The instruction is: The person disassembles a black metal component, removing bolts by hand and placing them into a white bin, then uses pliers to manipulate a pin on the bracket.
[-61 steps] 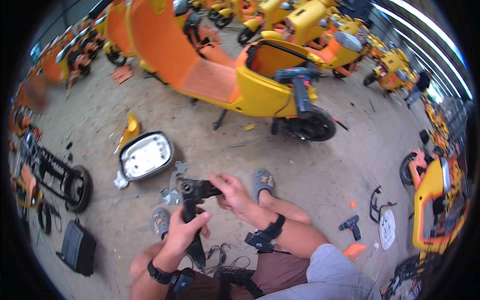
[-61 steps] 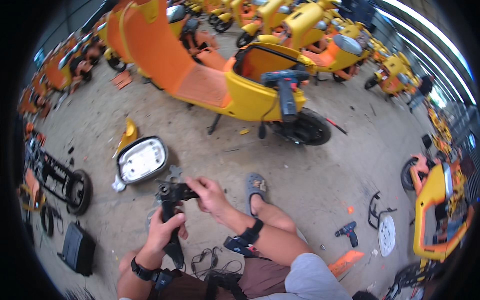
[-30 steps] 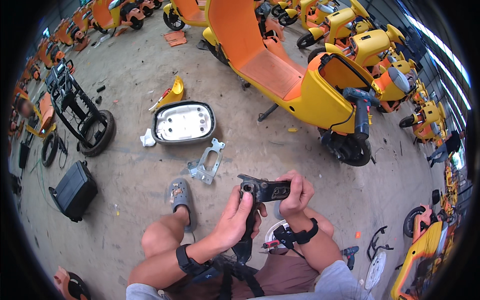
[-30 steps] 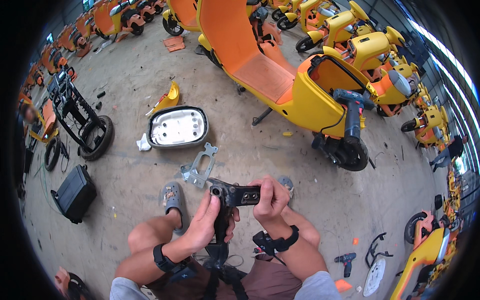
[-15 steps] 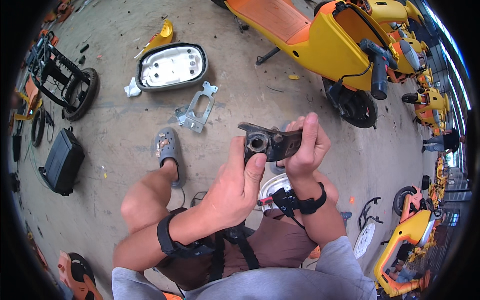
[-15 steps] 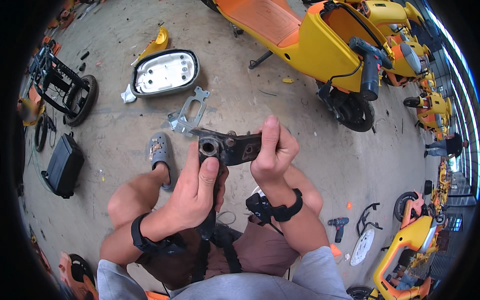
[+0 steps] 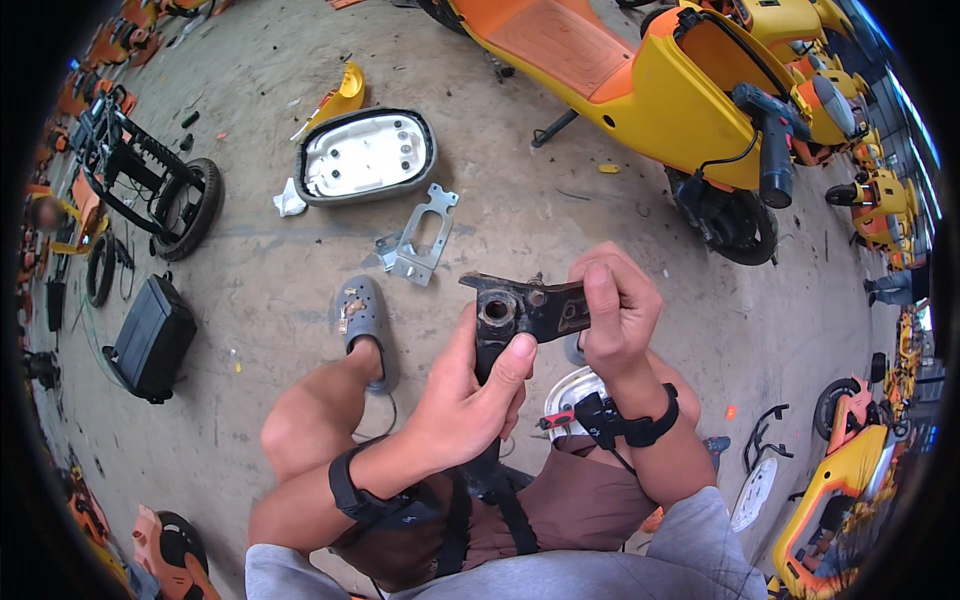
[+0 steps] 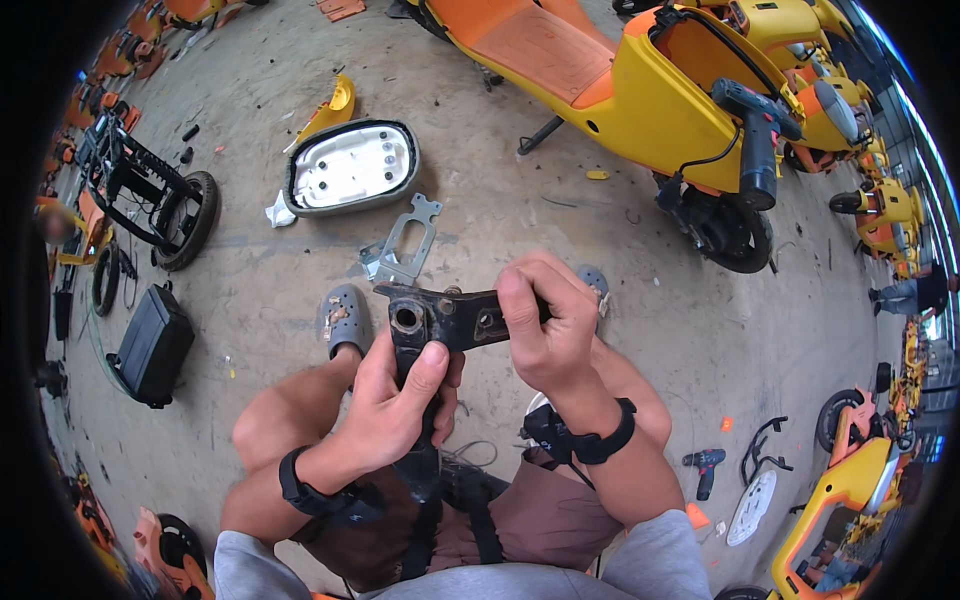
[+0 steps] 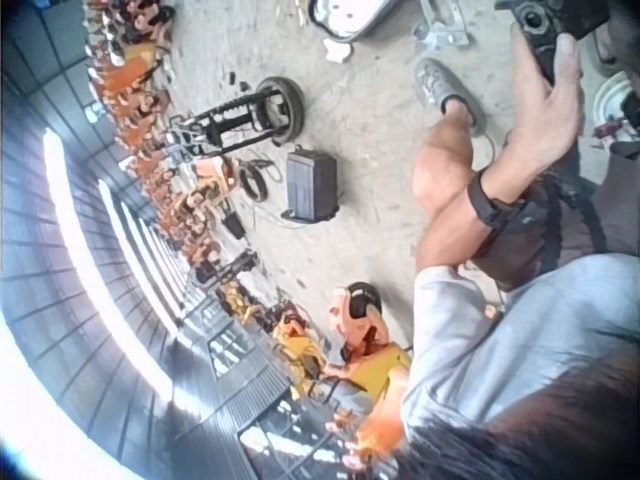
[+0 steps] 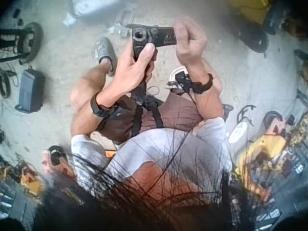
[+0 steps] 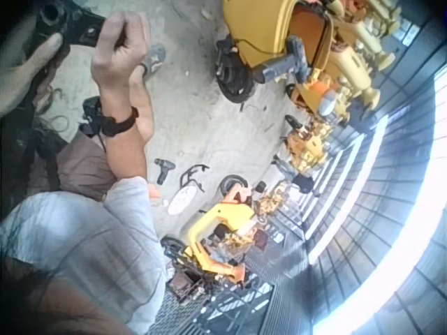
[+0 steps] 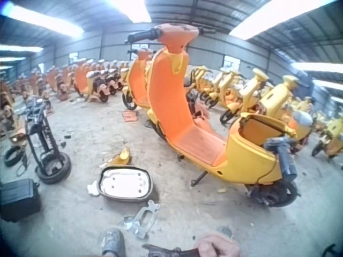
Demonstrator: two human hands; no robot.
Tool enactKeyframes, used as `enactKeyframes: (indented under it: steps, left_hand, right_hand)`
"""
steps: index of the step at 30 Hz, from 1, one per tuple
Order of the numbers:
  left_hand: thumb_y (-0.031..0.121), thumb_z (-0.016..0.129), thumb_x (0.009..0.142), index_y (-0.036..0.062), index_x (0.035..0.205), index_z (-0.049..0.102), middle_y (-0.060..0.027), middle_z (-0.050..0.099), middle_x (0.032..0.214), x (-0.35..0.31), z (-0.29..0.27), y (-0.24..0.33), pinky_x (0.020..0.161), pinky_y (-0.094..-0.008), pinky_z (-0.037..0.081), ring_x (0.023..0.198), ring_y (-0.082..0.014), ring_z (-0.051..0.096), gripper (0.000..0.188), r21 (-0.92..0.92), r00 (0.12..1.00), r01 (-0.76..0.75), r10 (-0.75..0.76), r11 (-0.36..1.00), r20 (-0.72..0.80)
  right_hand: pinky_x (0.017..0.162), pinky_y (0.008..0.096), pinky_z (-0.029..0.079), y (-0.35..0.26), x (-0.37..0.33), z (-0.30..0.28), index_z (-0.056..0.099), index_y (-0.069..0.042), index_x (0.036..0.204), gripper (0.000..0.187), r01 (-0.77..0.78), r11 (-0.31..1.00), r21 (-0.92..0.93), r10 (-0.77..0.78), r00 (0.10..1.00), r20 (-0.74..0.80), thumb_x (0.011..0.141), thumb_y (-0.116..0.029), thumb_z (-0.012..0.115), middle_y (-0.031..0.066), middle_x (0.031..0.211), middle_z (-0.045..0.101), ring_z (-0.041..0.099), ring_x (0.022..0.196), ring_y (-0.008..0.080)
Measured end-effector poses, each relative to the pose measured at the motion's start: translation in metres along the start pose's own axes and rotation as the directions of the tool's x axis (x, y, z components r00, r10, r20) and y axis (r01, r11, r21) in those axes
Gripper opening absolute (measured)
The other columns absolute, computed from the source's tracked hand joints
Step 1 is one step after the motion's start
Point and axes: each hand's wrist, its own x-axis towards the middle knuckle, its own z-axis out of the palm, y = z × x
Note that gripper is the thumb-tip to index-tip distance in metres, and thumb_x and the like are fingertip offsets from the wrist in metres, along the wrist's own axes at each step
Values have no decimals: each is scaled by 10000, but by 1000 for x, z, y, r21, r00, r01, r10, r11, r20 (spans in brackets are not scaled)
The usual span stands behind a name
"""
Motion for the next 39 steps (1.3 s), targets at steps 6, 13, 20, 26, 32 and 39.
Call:
enactKeyframes:
  steps: [6, 13, 20, 26, 32, 39]
  left_hand:
    - [341, 471, 1029, 61, 1191, 391, -46, 503, 800, -1, -2, 8, 405, -246, 422, 510, -96, 505, 334, 71, 997, 76, -75, 995, -17]
    - [404, 402, 1042, 58, 1093, 433, -32, 489, 832, -5, -6, 2, 390, -237, 398, 503, -79, 485, 352, -89, 997, 75, -73, 993, 25]
    - [392, 384, 1049, 49, 1072, 430, -51, 495, 754, -3, -7, -5, 382, -253, 413, 474, -114, 500, 348, 72, 997, 29, -24, 997, -71]
    - [371, 388, 1048, 33, 1104, 411, -72, 511, 810, -6, -4, 1, 368, -246, 426, 452, -119, 511, 343, 167, 999, -23, 29, 986, -30]
    - [341, 383, 1051, -4, 1213, 366, -62, 503, 790, -5, -11, 8, 370, -245, 431, 433, -113, 512, 382, 279, 999, 0, -9, 960, 31]
    - [352, 416, 1039, -20, 1235, 354, -51, 489, 698, -3, -19, 6, 388, -286, 437, 430, -135, 531, 425, 341, 994, 82, -101, 937, 39]
  right_hand:
    - [600, 303, 498, -14, 14, -15, 678, -7, 902, 391, 443, 825, -351, -337, 885, 322, 777, -369, 758, 120, 795, 658, 651, 683, 255]
    - [527, 284, 479, -7, 13, -22, 686, -54, 1075, 635, 464, 835, -298, -323, 849, 417, 603, -436, 873, 57, 783, 675, 633, 588, 202]
    - [520, 287, 493, -1, 1, -8, 666, -47, 1061, 590, 416, 843, -342, -313, 895, 317, 666, -448, 846, 67, 807, 657, 622, 576, 201]
    - [516, 296, 495, -9, -5, -10, 658, -42, 1094, 596, 372, 854, -363, -256, 909, 329, 690, -445, 832, 65, 769, 629, 621, 578, 213]
    - [518, 297, 464, -8, -10, -9, 649, -43, 1142, 610, 354, 871, -340, -239, 911, 336, 717, -448, 815, 69, 729, 609, 602, 570, 207]
    - [545, 317, 505, -6, -15, -7, 641, -77, 1183, 591, 333, 873, -357, -190, 905, 380, 727, -409, 817, 88, 772, 643, 638, 614, 234]
